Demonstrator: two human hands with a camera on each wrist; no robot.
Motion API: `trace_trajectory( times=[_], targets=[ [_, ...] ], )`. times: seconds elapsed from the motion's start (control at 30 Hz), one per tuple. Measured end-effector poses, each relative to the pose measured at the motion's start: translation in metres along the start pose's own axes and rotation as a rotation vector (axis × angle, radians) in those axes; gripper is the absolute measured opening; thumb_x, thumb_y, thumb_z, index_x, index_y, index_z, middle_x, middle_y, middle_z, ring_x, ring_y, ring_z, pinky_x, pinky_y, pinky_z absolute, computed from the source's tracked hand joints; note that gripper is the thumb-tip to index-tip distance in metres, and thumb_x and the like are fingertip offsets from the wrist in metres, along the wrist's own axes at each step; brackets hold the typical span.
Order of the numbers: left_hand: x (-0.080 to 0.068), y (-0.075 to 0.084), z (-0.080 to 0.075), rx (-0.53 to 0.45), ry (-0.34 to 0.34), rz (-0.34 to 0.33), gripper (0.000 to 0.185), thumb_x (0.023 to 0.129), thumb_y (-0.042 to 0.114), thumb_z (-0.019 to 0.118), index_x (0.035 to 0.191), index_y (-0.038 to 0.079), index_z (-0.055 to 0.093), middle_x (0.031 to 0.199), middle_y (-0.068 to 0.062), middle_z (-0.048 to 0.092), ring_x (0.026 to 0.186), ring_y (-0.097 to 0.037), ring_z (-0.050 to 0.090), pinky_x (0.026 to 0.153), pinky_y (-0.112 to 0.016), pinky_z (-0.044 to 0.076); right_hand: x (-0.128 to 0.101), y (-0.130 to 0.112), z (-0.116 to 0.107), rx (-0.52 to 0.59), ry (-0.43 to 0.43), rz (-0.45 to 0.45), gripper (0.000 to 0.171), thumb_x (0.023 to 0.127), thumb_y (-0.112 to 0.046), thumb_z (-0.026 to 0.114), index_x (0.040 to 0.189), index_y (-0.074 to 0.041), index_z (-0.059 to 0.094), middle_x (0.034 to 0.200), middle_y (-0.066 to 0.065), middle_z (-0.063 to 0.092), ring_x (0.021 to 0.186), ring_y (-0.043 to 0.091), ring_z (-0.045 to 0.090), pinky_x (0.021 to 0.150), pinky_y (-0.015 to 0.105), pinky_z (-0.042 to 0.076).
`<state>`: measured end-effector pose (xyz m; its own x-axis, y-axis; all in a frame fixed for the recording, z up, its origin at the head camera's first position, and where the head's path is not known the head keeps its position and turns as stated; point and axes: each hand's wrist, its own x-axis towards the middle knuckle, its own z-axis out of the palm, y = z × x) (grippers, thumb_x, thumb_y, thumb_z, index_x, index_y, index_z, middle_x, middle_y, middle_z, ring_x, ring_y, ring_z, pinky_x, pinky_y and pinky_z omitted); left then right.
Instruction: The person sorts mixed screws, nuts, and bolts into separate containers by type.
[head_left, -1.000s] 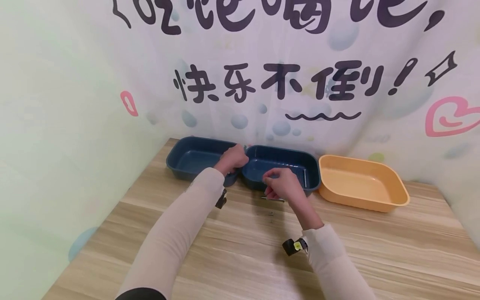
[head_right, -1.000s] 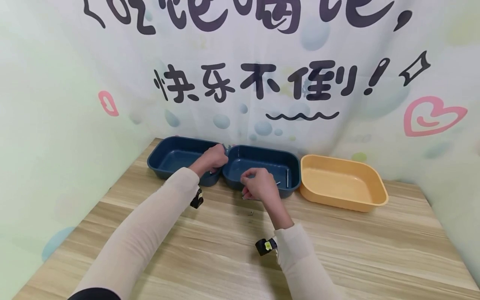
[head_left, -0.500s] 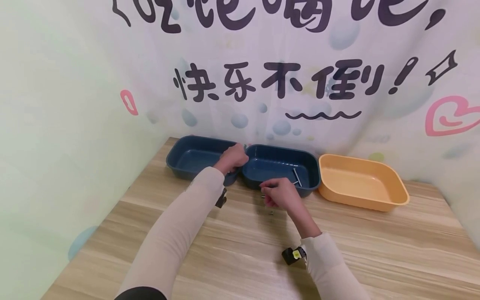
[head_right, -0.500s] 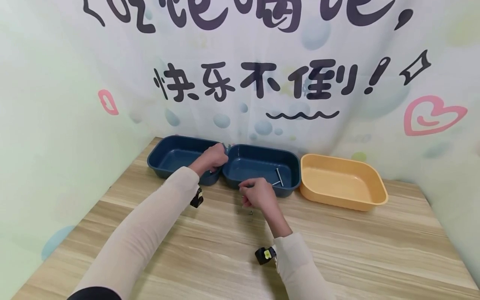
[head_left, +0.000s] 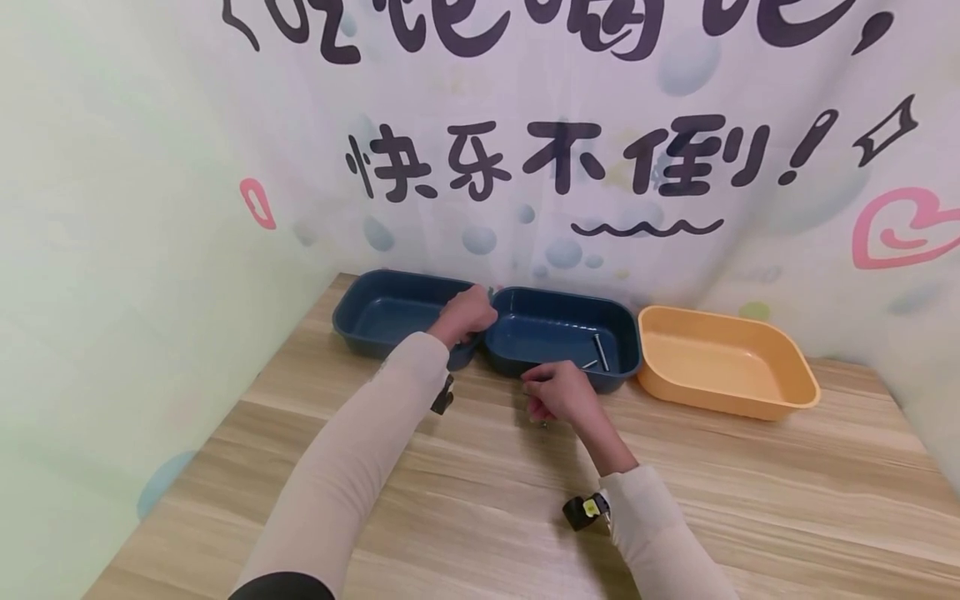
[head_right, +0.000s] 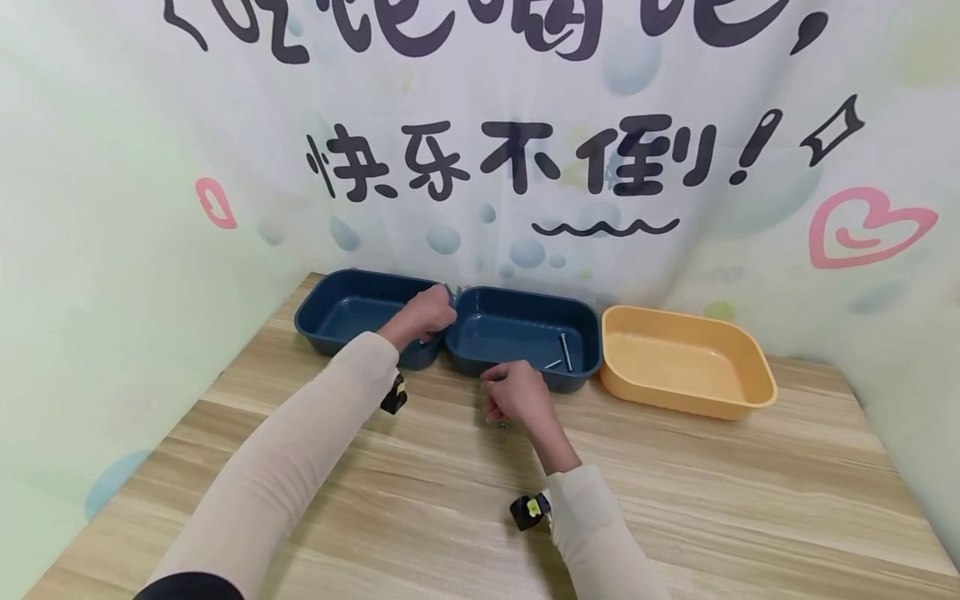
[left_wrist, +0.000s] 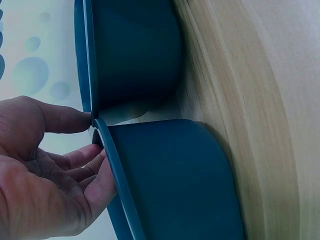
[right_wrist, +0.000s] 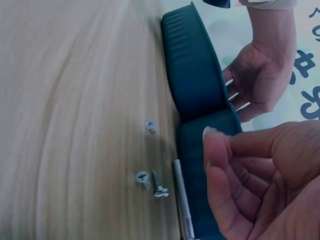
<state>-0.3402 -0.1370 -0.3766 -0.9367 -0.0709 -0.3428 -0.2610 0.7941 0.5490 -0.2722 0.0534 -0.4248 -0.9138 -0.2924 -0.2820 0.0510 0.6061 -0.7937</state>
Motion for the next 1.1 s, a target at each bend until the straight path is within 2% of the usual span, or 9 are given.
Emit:
trace_trajectory(
  times=[0.27, 0.53, 0.87, 1.1],
  targets=[
    [0.003, -0.001, 0.0, 0.005, 0.005, 0.008, 0.021, 0.096, 0.017, 0.044, 0.112, 0.004, 0.051, 0.097, -0.011, 0.053, 0.084, -0.027, 0.059, 0.064, -0.035, 0.056, 0.004, 0.011, 0.002, -0.049, 0.02, 0.047, 0.02, 0.096, -0.009, 0.056, 0.11, -0.004, 0.07, 0.067, 0.009, 0.064, 0.056, 0.018, 0.063, 0.058, 0.031, 0.055],
    [0.003, -0.001, 0.002, -0.008, 0.011, 0.0, 0.02, 0.097, 0.016, 0.045, 0.111, 0.004, 0.052, 0.099, -0.011, 0.055, 0.087, -0.027, 0.059, 0.067, -0.036, 0.056, 0.01, 0.021, 0.007, -0.046, 0.032, 0.108, 0.012, 0.092, -0.008, 0.064, 0.102, -0.006, 0.071, 0.069, 0.008, 0.065, 0.053, 0.017, 0.061, 0.053, 0.028, 0.055],
    [0.005, -0.001, 0.004, -0.002, 0.03, -0.014, 0.018, 0.096, 0.017, 0.045, 0.109, 0.006, 0.05, 0.098, -0.01, 0.055, 0.084, -0.026, 0.058, 0.064, -0.035, 0.055, 0.011, 0.022, 0.008, -0.068, 0.05, 0.105, 0.008, 0.092, -0.011, 0.065, 0.094, -0.007, 0.071, 0.069, 0.008, 0.066, 0.053, 0.017, 0.06, 0.052, 0.027, 0.054],
    [0.004, -0.001, 0.004, -0.02, 0.028, -0.019, 0.023, 0.096, 0.016, 0.046, 0.116, 0.005, 0.048, 0.105, -0.012, 0.056, 0.089, -0.027, 0.058, 0.066, -0.035, 0.055, 0.012, 0.023, 0.009, -0.096, 0.043, 0.088, 0.009, 0.093, -0.011, 0.063, 0.092, -0.005, 0.07, 0.067, 0.007, 0.065, 0.052, 0.016, 0.059, 0.052, 0.027, 0.053]
  ],
)
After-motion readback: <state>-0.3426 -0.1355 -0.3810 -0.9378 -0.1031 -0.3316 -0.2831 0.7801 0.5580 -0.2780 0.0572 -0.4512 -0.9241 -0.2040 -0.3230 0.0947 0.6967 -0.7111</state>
